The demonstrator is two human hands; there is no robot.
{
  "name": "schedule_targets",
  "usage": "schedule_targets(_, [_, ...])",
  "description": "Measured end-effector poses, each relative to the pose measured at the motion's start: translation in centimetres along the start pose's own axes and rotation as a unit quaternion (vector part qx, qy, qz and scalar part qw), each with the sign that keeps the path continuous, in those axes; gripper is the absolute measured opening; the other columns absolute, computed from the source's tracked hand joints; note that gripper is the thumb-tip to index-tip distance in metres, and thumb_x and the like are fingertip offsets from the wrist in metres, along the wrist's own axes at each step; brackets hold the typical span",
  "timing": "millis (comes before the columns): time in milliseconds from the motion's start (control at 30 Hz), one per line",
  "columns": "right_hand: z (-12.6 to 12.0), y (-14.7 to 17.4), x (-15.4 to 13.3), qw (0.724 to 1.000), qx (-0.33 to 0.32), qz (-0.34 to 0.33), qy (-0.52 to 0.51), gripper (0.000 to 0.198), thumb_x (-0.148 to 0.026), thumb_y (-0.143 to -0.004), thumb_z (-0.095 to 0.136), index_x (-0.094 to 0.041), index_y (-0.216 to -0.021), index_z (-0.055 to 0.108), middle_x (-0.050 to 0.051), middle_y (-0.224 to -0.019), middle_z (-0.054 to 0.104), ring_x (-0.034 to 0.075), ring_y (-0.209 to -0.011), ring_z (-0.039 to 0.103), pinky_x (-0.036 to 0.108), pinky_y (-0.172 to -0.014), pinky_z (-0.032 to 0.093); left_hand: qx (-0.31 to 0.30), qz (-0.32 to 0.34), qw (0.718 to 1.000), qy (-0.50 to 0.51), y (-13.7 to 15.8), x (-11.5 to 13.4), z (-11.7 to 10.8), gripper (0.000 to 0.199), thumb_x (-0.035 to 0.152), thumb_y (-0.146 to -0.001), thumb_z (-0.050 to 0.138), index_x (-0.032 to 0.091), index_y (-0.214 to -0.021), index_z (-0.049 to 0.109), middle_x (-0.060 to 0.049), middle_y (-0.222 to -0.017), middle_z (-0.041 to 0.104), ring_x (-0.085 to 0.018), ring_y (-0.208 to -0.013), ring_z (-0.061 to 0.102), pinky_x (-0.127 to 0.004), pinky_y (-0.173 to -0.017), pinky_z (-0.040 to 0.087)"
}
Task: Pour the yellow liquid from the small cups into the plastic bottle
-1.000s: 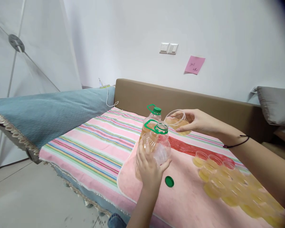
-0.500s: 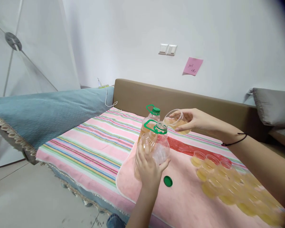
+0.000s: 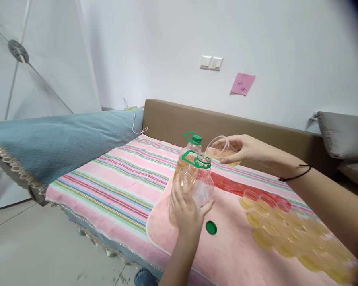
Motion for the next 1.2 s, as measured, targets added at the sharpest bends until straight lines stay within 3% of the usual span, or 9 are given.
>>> schedule_targets(600, [-0.1,-0.3,-0.6,0.999,-0.004,0.017,0.028,0.055,-0.047,-0.062,0.083,-0.032,-0.114,0.073,0.001,-0.113,0.073,0.03,-0.107,0.065,0.038,-0.087,0.053,-0.008,-0.001,1.0,-0.003,0.0,0.0,0.0,0.122,0.058,-0.057,0.089,0.016,-0.151,0.023,-0.023,-0.147,0.044,-0.038,-0.134,0.048,-0.051,-0.103,0.051])
schedule_targets(867, [-0.7,-0.3,-1.6,0.995,0.021,0.014,0.092,0.055,-0.045,-0.06,0.082,-0.031,-0.113,0.074,0.001,-0.101,0.073,0.03,-0.097,0.066,0.039,-0.08,0.053,0.005,0.006,1.0,-0.015,0.2,0.1,-0.1,0.119,0.059,-0.057,0.089,0.014,-0.149,0.027,-0.024,-0.145,0.046,-0.039,-0.131,0.05,-0.049,-0.102,0.051])
schedule_targets(1200, [-0.3,-0.4,-2.3,0.995,-0.014,0.008,0.099,0.052,-0.046,-0.066,0.078,-0.035,-0.117,0.072,-0.001,-0.098,0.071,0.028,-0.093,0.064,0.036,-0.073,0.051,-0.003,0.0,1.0,-0.007,0.0,0.0,-0.1,0.124,0.054,-0.054,0.092,0.017,-0.151,0.023,-0.023,-0.146,0.046,-0.038,-0.132,0.049,-0.049,-0.102,0.051])
Point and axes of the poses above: each hand's wrist, its own y-axis away from the middle knuckle, its own z-axis out of the palm, x = y × z, the point moved 10 cm from there along -y, towards the middle knuckle
